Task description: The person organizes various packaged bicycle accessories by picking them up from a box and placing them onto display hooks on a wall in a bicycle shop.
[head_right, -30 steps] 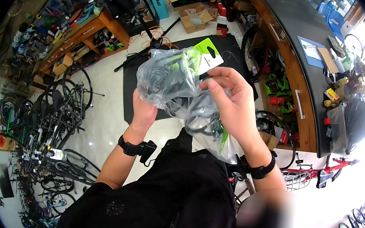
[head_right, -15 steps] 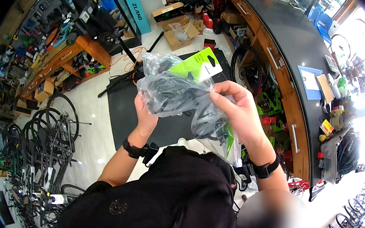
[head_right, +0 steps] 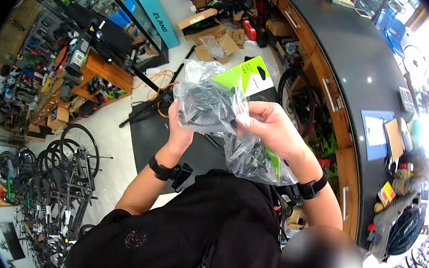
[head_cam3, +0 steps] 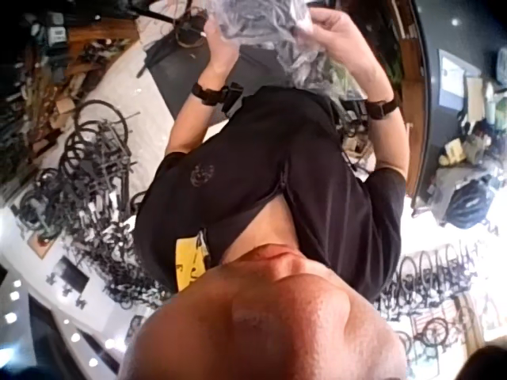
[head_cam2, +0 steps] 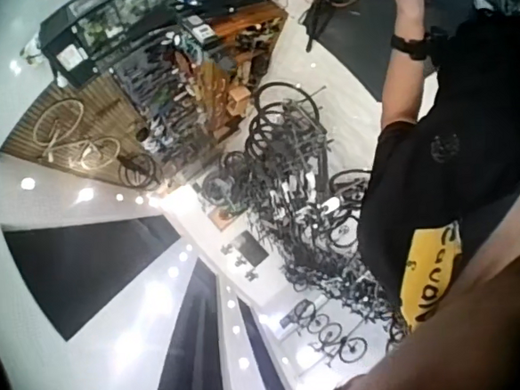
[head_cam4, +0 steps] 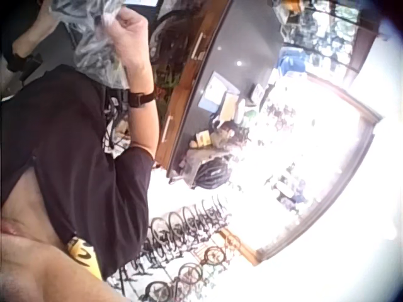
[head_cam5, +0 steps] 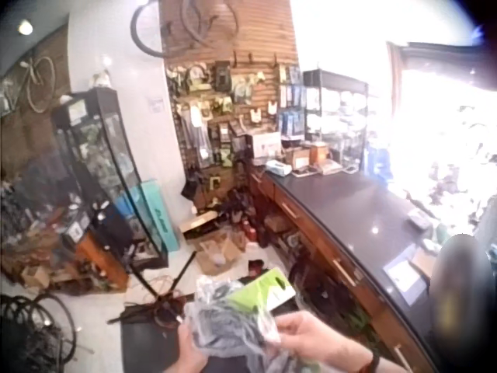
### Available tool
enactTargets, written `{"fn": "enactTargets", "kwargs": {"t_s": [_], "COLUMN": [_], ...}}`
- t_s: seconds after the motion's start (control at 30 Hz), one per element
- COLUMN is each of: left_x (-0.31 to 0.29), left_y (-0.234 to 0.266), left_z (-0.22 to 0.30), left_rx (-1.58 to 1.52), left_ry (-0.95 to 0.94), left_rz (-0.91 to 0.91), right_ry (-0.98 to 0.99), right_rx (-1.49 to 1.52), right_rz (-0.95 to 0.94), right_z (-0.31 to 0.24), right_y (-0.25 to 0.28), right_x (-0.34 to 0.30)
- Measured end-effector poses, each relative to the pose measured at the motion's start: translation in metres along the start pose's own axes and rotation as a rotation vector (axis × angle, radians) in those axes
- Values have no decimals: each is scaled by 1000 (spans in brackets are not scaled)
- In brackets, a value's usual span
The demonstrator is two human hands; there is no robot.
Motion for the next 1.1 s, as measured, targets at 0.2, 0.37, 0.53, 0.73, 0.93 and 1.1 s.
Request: {"fn": "enactTargets", "kwargs": {"t_s": [0.2, 0.37, 0.53, 0.73, 0.93, 1.1], "left_x": [69, 106, 156, 248, 357, 428], "left_y": [-20, -32, -33, -14, 34, 80], "left_z": [-9, -17, -33, -68, -117, -158], "left_rx": [171, 322, 439, 416, 205, -3], "left_ry": [-20, -4, 41, 124, 327, 381], "left_rz": [154, 243, 267, 170, 22, 46], "right_ry": [114, 163, 124, -36, 25, 105], "right_rx": [-350, -280, -124, 47, -111, -346], "right_rz": [44, 132, 220, 211, 308, 358], "right_z": [-38, -44, -42, -54, -69, -110], "right_y": [64, 96, 139, 185, 215, 199], "right_x": [50, 81, 133, 221, 342, 432]}}
Point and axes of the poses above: each hand's wrist, its own x-axis towards the middle knuckle, its own y-axis out of the back of the hand, z = x × y, the point moved 4 cm from there along x, towards the middle knuckle, and after that the axes turned 7 degrees about x, right-handed, at the moved point
